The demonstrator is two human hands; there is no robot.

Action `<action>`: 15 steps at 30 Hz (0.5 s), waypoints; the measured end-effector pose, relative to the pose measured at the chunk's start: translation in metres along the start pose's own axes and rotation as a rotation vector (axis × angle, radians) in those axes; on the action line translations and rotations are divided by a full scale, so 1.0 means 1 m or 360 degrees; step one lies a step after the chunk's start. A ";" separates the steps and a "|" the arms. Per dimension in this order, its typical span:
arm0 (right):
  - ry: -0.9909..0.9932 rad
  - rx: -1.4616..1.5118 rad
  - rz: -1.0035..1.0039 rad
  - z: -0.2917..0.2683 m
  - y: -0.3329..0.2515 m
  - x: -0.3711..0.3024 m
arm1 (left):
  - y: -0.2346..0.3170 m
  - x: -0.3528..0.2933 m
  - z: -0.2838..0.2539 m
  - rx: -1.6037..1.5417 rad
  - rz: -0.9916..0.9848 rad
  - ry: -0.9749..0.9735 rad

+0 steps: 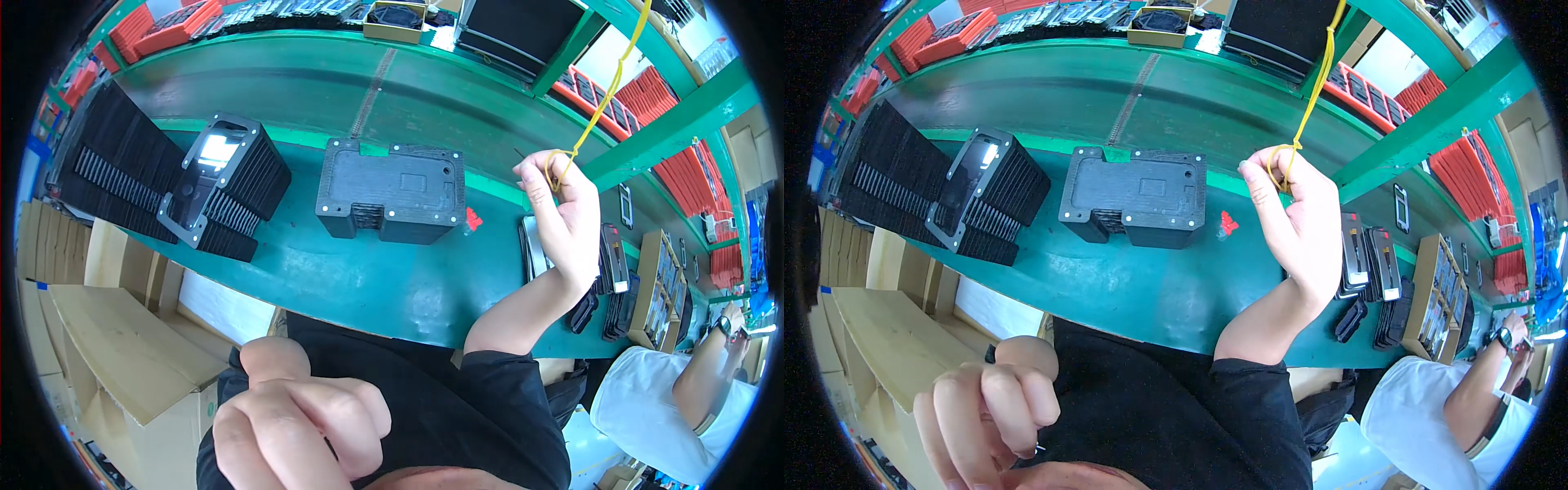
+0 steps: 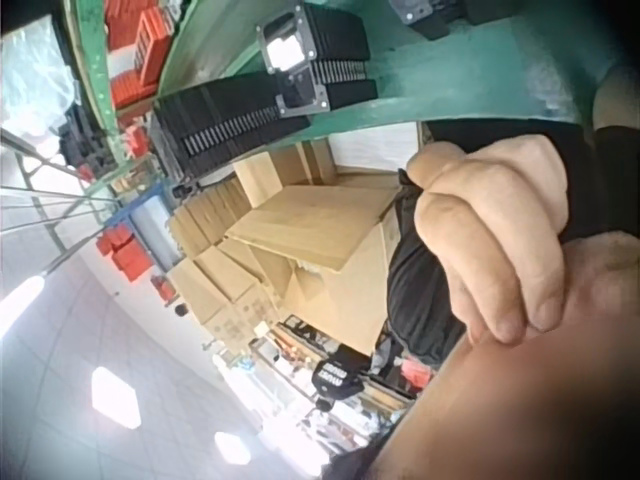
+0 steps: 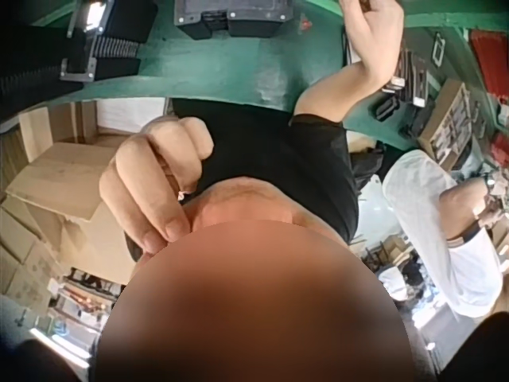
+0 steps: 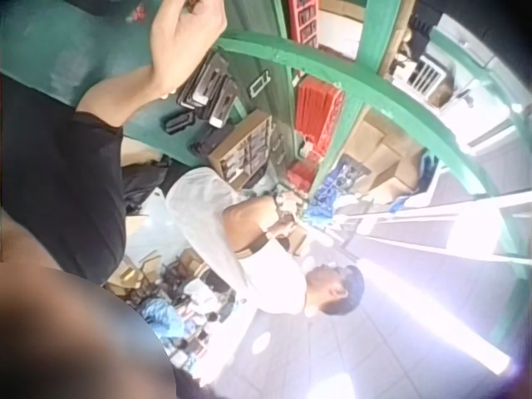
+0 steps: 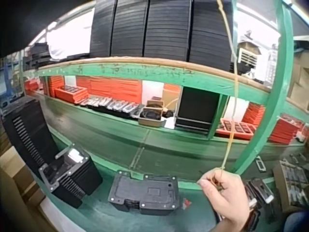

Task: Assembling electronic devices by placing screens and components into frames at a factory workstation.

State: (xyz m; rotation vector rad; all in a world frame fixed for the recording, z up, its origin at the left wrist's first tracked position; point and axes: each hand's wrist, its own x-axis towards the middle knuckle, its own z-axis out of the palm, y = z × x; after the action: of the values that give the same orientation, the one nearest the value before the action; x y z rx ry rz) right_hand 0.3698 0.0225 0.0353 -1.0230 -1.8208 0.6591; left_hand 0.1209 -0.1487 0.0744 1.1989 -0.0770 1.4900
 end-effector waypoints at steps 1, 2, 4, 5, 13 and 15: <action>-0.0044 -0.0053 0.0044 -0.002 -0.001 0.000 | -0.002 -0.002 -0.003 -0.0001 0.0013 -0.0044; -0.0088 -0.0104 0.0089 -0.004 -0.003 -0.001 | -0.004 -0.003 -0.004 0.0003 0.0017 -0.0043; -0.0138 -0.0149 0.0130 -0.003 -0.004 0.001 | -0.009 -0.005 -0.007 0.0092 0.0214 -0.0072; -0.0093 -0.0115 0.0100 -0.002 -0.003 0.001 | -0.011 -0.006 -0.007 0.0137 0.0315 -0.0081; -0.0061 -0.0001 0.0070 0.000 0.011 0.005 | -0.021 -0.020 -0.038 0.0469 0.0646 -0.0057; 0.0056 -0.0007 0.0161 -0.006 0.010 0.003 | -0.027 -0.036 -0.063 0.0723 0.0491 0.0410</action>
State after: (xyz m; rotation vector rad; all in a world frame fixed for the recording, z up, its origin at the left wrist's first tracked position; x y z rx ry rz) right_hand 0.3778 0.0305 0.0311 -1.1291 -1.7496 0.6941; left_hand 0.0962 -0.1254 0.0054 1.3821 0.2762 1.9946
